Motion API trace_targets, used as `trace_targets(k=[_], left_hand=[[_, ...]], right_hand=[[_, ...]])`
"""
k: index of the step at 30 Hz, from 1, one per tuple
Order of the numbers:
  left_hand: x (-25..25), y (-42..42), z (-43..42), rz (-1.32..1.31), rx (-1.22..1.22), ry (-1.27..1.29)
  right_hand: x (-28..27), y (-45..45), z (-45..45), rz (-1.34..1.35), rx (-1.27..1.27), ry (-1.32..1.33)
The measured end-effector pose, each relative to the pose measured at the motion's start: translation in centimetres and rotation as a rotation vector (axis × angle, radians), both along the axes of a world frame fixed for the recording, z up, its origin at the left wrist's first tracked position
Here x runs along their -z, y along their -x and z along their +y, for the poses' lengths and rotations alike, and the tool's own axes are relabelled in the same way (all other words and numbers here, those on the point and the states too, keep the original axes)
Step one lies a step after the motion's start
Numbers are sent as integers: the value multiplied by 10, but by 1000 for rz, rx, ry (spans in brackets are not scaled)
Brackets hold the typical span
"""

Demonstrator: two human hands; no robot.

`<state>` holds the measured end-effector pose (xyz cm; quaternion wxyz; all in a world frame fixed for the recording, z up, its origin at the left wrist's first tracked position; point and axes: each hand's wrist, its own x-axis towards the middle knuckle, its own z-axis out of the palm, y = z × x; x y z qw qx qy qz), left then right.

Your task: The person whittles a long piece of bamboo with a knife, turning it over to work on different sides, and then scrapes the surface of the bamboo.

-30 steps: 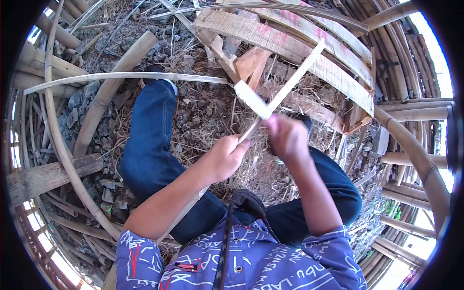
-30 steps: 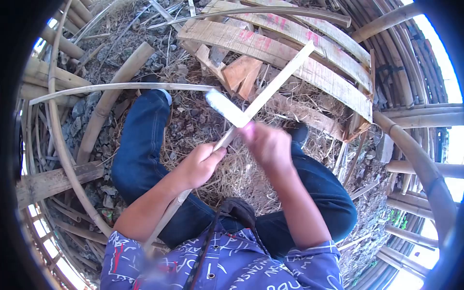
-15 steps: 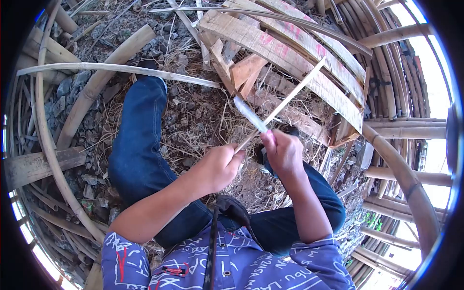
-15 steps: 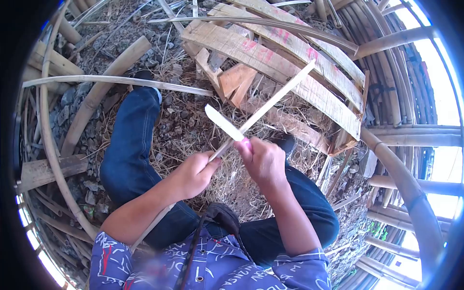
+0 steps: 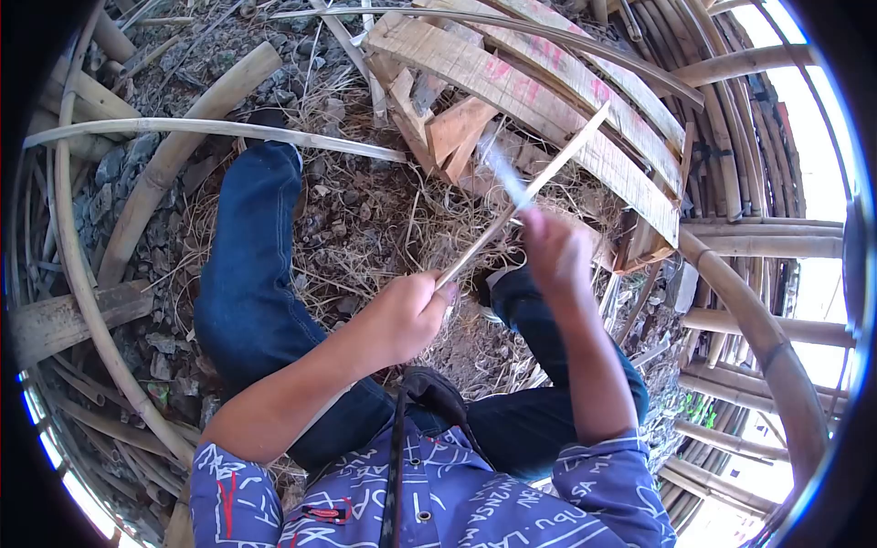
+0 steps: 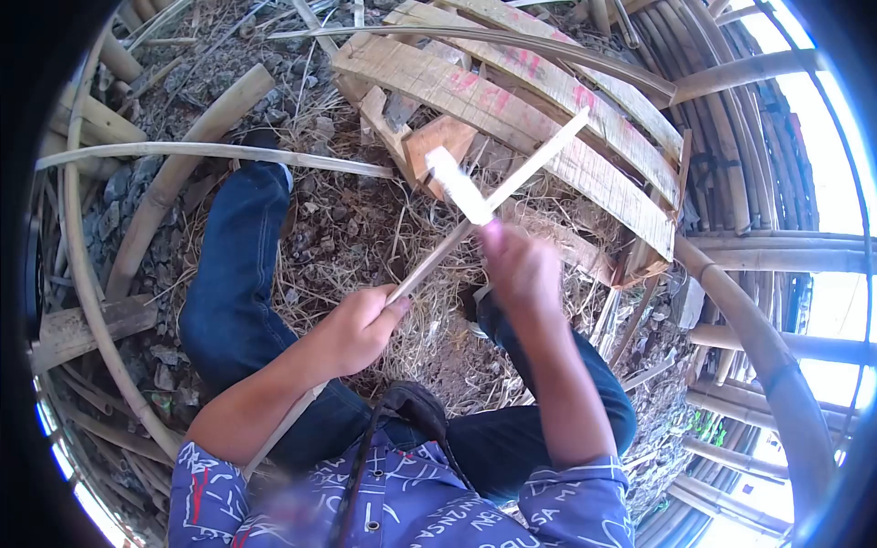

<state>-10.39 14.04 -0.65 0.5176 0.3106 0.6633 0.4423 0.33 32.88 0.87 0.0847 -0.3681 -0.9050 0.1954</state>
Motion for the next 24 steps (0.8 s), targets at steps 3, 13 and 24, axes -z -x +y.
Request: trace_targets(k=[3, 13, 24], left_hand=[[-1, -1, 0, -9, 5, 12], [5, 3, 1, -157, 21, -3], [-4, 3, 2, 1, 30, 26]], right_hand=[[-8, -6, 59, -71, 128, -107], [5, -6, 52, 4, 187, -38], [-15, -9, 44, -125, 8, -120]])
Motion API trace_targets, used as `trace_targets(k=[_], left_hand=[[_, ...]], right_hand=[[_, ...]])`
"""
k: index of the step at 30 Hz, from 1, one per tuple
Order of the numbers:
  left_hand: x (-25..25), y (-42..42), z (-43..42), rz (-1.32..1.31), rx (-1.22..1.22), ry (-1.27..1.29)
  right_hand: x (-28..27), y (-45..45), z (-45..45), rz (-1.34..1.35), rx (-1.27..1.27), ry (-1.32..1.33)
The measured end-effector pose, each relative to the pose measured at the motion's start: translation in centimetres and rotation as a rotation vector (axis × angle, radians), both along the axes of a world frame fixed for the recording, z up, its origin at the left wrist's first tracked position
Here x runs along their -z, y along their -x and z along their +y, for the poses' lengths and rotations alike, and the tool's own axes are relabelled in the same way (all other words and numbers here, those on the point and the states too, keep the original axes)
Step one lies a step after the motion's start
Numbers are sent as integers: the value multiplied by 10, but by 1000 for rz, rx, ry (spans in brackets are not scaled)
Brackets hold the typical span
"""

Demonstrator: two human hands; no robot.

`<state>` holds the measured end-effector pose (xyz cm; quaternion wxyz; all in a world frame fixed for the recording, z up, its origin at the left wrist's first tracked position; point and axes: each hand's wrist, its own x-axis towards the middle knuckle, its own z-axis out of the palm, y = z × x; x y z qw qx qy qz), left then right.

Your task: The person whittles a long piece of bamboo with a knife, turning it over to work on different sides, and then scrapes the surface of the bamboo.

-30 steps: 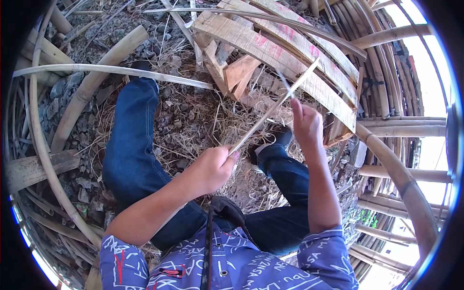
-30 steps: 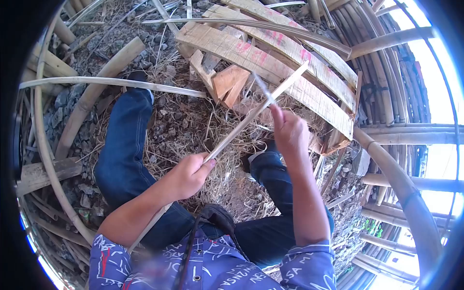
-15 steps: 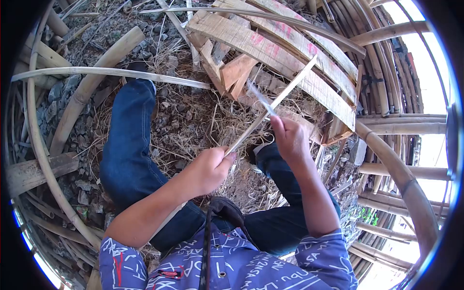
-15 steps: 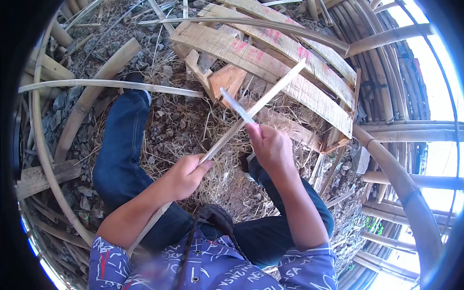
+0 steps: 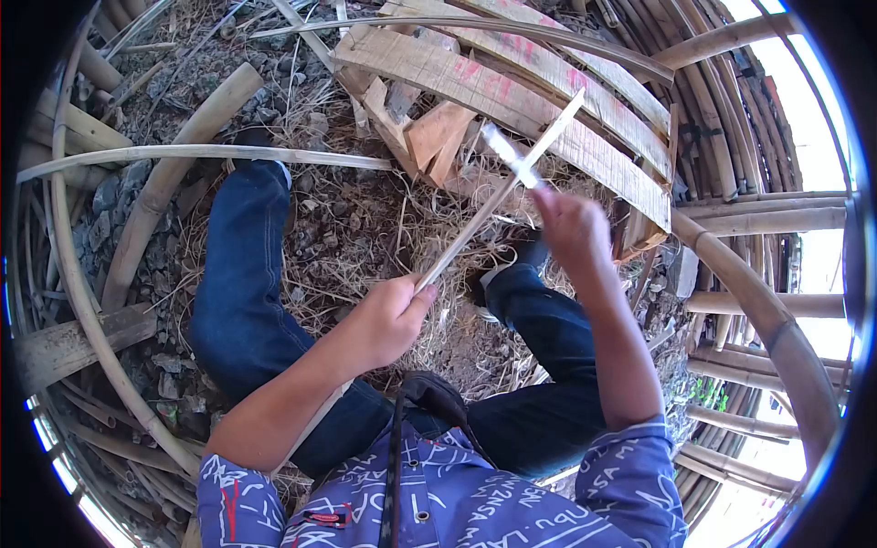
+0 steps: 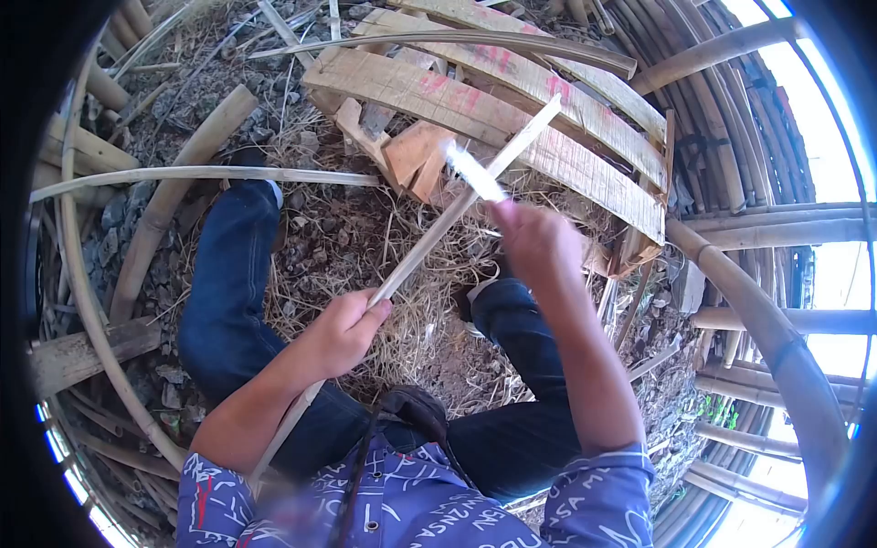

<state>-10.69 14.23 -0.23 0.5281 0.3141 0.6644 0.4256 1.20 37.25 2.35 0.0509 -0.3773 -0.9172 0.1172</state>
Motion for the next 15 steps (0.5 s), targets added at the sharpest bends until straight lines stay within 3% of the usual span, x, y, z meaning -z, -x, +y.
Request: trace_targets(k=[2, 3, 5, 7, 9, 10, 11, 13, 15], left_hand=[[-1, 2, 2, 4, 0, 4], [0, -1, 1, -1, 4, 14], [5, -4, -1, 1, 5, -2], [8, -1, -1, 20, -12, -38], [4, 1, 0, 2, -11, -20], [3, 1, 1, -17, -20, -17], [4, -2, 0, -42, -22, -7], [9, -2, 1, -23, -4, -19], [12, 1, -1, -62, -2, -31]], right_hand=[[2, 0, 1, -39, -32, -19], [39, -16, 48, 38, 1, -188], [15, -13, 72, 74, 239, -47], [19, -13, 53, 72, -14, -187], [-2, -11, 3, -6, -176, -39], [1, -13, 1, 34, -149, 10], [31, -25, 29, -8, -32, -159], [14, -18, 52, 25, 186, -12], [16, -17, 49, 13, 190, 53]])
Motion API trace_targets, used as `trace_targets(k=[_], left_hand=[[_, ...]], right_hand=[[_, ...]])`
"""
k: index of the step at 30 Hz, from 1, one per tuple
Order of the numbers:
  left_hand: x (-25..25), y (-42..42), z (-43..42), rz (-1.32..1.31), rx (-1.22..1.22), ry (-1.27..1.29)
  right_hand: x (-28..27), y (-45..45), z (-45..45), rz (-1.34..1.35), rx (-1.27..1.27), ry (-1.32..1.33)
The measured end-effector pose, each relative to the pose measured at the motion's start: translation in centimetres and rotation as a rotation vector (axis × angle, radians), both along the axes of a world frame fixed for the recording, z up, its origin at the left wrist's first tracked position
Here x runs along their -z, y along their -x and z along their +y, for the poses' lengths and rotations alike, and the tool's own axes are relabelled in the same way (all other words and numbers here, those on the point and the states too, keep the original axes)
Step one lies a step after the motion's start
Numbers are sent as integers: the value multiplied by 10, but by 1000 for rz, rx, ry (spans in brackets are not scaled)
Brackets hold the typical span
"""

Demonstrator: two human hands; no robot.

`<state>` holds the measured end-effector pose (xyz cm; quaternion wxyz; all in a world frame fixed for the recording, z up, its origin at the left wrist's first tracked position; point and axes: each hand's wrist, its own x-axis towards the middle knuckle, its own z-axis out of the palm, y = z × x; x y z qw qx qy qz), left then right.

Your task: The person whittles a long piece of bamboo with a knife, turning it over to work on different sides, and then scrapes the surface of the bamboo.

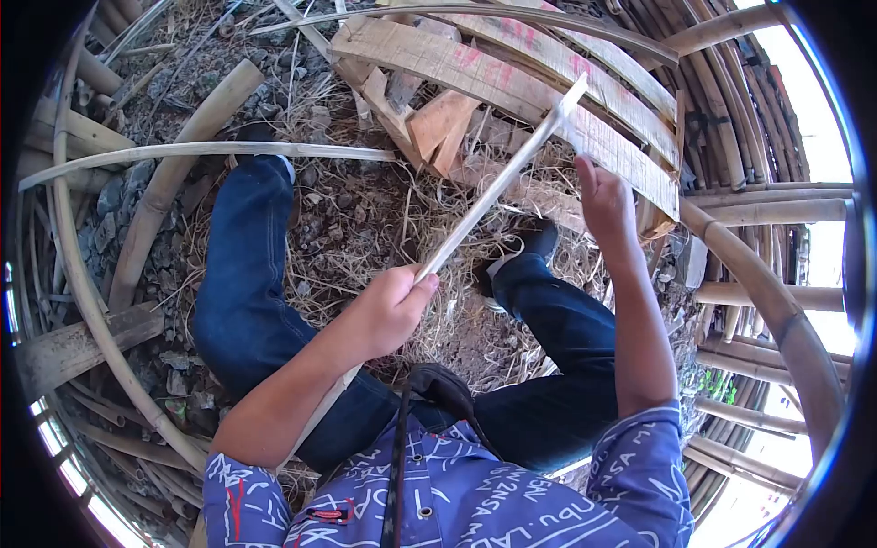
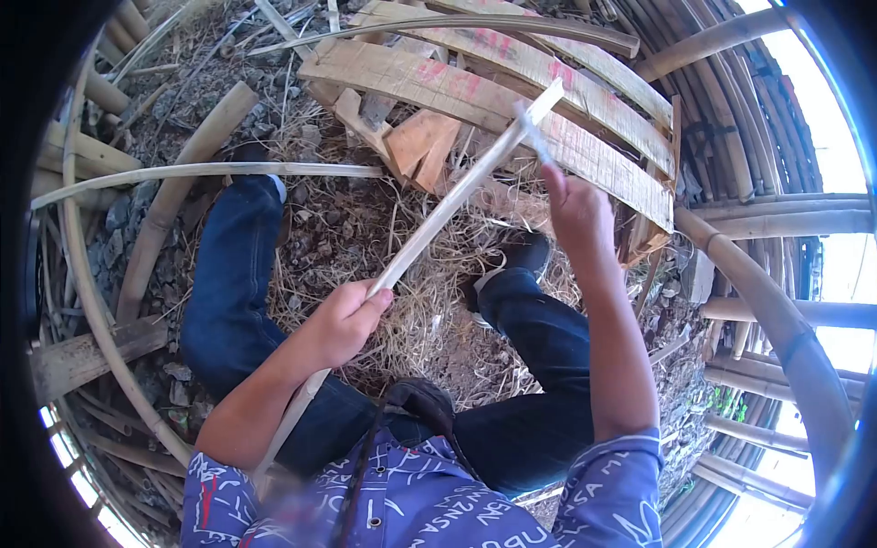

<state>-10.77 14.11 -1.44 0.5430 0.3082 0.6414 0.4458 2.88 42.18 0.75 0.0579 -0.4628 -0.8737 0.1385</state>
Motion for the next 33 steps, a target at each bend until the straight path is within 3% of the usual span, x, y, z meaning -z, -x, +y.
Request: trace_targets(k=[2, 4, 7, 11, 14, 16, 18, 22, 26, 28, 33], left_hand=[[-3, 0, 0, 4, -10, 17], [-1, 0, 1, 13, 6, 7], [2, 0, 1, -12, 2, -28], [-4, 3, 2, -6, -7, 9], [1, -3, -1, -19, 19, 30], [-4, 3, 1, -59, 0, 40], [-2, 4, -1, -45, -26, 49], [-1, 4, 1, -27, 19, 60], [-2, 9, -3, -323, 8, 178], [-3, 10, -7, -513, 42, 283], [1, 12, -11, -360, 49, 232]], right_hand=[[0, 2, -42, 82, -219, -34], [-3, 6, -45, 75, -271, 47], [-3, 8, -1, 5, 10, 43], [0, 14, -12, -1, -178, -10], [1, -1, 33, 6, 52, 50], [-3, 0, 29, 77, 57, 1], [2, -3, -28, 106, -253, -74], [-14, 10, -93, 67, -285, 192], [-6, 17, -113, 123, -216, 431], [-1, 19, -132, 203, -273, 401], [15, 23, -165, 382, -229, 535]])
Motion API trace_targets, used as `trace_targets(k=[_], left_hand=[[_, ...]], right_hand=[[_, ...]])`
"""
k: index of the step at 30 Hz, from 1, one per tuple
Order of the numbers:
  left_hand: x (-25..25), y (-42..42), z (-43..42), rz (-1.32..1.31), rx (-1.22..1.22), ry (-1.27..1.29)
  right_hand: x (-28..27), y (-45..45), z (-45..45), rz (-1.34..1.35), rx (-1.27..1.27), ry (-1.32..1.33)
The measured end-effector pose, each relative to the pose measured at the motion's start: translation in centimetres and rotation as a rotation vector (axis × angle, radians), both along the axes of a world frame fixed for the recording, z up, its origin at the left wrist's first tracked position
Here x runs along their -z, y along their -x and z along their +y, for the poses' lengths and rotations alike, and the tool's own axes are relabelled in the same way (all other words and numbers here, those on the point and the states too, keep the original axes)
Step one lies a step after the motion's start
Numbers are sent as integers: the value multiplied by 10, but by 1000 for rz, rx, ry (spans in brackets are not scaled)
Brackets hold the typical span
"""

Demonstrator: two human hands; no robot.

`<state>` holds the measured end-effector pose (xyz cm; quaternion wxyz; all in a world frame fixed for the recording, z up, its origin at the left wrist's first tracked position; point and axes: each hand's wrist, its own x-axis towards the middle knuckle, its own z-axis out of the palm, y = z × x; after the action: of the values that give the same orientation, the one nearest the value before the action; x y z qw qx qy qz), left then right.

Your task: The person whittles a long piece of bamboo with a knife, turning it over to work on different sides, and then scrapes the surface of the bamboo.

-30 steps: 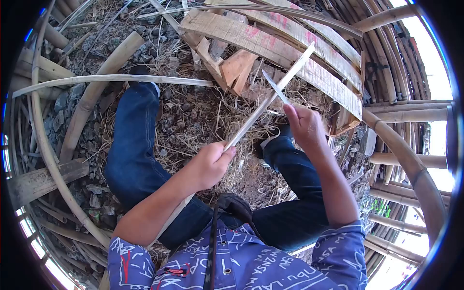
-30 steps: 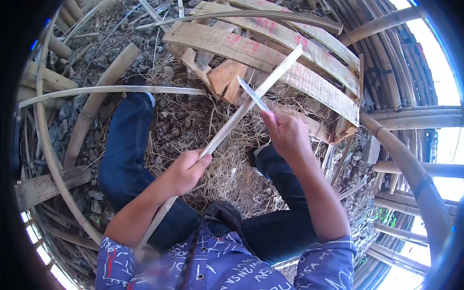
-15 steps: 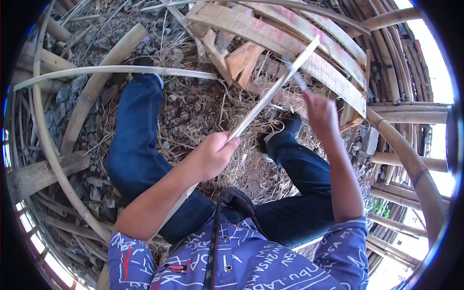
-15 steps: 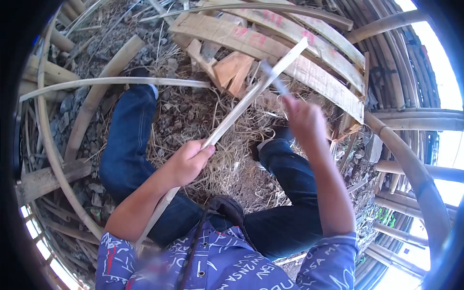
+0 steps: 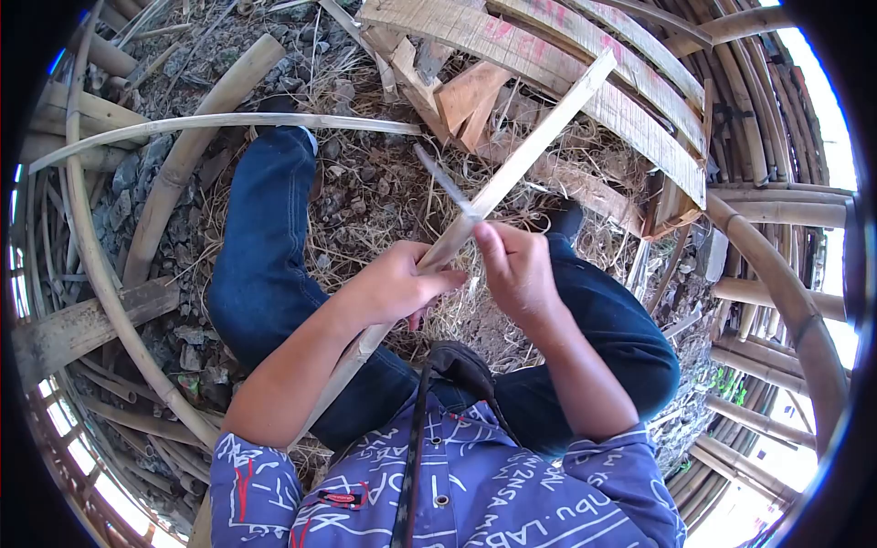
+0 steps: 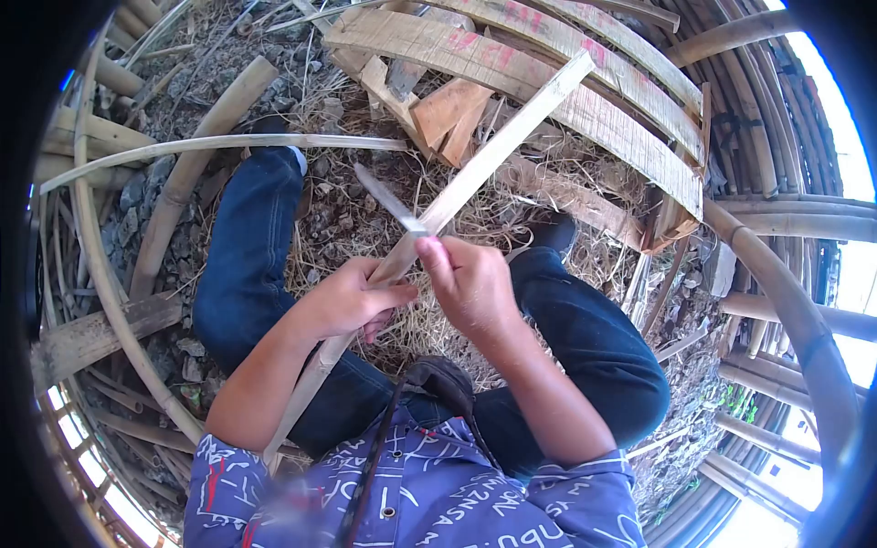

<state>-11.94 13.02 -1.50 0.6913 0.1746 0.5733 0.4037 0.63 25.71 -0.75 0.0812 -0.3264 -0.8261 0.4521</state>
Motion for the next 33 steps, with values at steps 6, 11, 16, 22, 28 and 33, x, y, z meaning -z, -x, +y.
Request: trace_targets(k=[6, 11, 16, 22, 28, 33], left_hand=[[5, -4, -1, 292, -11, -153], [-4, -8, -4, 479, 25, -112], [1, -8, -3, 444, 40, -147], [-14, -4, 1, 327, 73, -5], [-1, 0, -3, 306, 99, -93], [2, 7, -19, 455, 130, -115]], right_hand=[[7, 7, -16, -65, -27, -378], [19, 3, 16, -42, 35, -538], [-1, -2, 87, -246, 158, -557], [-4, 4, 16, -155, 72, -290], [17, 9, -1, -51, 127, -208], [17, 9, -2, 49, 183, -78]])
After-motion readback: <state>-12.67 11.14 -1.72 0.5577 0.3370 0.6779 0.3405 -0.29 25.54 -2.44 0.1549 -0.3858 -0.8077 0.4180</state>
